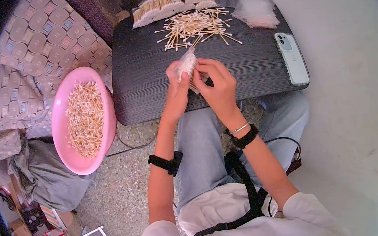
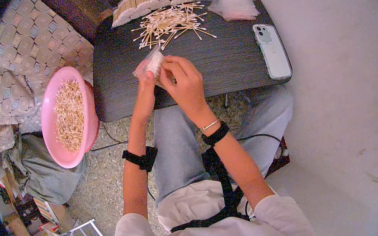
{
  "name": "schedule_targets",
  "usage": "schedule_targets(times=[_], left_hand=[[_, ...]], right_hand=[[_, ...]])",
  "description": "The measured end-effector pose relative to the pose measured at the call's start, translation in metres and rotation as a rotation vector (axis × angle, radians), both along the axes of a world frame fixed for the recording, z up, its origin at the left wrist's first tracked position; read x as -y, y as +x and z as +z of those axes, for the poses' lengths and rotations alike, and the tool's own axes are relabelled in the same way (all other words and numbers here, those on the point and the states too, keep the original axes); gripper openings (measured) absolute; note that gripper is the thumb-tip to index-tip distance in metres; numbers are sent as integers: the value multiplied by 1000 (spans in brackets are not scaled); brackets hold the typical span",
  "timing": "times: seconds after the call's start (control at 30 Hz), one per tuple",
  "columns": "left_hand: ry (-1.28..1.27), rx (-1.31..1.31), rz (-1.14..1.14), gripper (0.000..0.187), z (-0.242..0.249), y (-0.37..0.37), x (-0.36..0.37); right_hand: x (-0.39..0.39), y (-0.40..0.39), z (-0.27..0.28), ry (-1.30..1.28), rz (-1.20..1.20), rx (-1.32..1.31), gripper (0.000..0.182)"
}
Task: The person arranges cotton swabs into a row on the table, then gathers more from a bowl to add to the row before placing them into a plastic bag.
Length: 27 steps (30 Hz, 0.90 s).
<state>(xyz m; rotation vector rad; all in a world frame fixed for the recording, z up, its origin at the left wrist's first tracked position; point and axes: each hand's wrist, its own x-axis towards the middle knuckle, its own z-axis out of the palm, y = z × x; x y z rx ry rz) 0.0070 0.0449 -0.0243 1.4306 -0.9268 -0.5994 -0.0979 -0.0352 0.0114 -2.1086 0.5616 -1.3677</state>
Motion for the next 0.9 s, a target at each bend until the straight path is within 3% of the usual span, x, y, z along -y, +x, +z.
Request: schedule_targets(times=[0.43, 0.53, 0.63, 0.73, 0.9], left_hand=[[-28, 23, -33, 62, 12, -4, -1], [-87, -99, -167, 67, 29, -3, -1], [-50, 95, -187, 67, 27, 1, 1], [-96, -95, -136, 64, 33, -9, -1], [-50, -9, -148, 67, 34, -6, -2]], right_hand=[[14, -1, 8, -70, 93, -68, 12], [13, -5, 5, -91, 107, -39, 11], [18, -9, 0, -49, 147, -75, 11], [19, -5, 2, -30, 174, -86, 12], [25, -2, 6, -19, 181, -167, 15]])
